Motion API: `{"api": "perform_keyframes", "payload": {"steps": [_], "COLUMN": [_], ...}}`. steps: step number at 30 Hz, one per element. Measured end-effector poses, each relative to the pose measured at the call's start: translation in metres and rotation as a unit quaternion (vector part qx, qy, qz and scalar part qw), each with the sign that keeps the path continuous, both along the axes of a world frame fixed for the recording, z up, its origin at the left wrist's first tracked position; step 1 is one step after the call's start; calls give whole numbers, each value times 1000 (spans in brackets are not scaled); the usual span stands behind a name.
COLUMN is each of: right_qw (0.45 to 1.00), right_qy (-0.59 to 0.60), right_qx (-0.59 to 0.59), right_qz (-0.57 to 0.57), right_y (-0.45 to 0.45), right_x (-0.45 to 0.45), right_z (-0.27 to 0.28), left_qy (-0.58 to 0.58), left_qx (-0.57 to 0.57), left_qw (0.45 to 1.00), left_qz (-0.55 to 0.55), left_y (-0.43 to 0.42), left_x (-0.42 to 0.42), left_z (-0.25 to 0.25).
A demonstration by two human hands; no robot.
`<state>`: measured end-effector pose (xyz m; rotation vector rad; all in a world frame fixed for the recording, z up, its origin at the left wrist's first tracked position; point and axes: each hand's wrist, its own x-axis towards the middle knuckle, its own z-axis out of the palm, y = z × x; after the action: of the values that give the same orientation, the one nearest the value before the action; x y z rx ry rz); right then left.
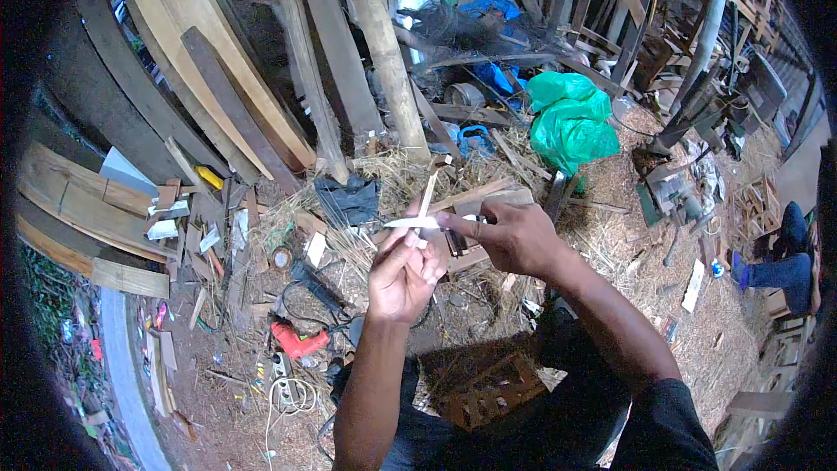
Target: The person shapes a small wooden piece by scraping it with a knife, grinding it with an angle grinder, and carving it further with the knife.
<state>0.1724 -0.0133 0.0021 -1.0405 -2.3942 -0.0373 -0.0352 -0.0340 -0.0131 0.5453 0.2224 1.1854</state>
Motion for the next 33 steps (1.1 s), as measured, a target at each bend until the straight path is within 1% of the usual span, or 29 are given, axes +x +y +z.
{"api": "perform_keyframes", "payload": {"steps": [4,7,13,17,29,33], "right_qw": [1000,1000,1000,999,999,999], "right_qy": [-9,-12,-15,-29,41,14], "right_qx": [-5,-5,-1,-7,5,-42], "right_qz": [-14,-22,-23,-24,1,-13], "right_y": [2,4,7,9,16,16], "right_x": [4,7,9,11,18,21], "right_z": [-1,-1,2,-3,-6,-2], "left_qy": [-39,-22,-54,-54,-41,-56], "left_qx": [-23,-40,-24,-45,-30,-36], "left_qw": [999,998,998,997,998,998], "left_qz": [1,34,20,20,22,17], "left_y": [-1,-2,-5,-6,-12,-9], "left_x": [4,4,8,10,11,14], "left_z": [0,-8,-3,2,-4,-4]}}
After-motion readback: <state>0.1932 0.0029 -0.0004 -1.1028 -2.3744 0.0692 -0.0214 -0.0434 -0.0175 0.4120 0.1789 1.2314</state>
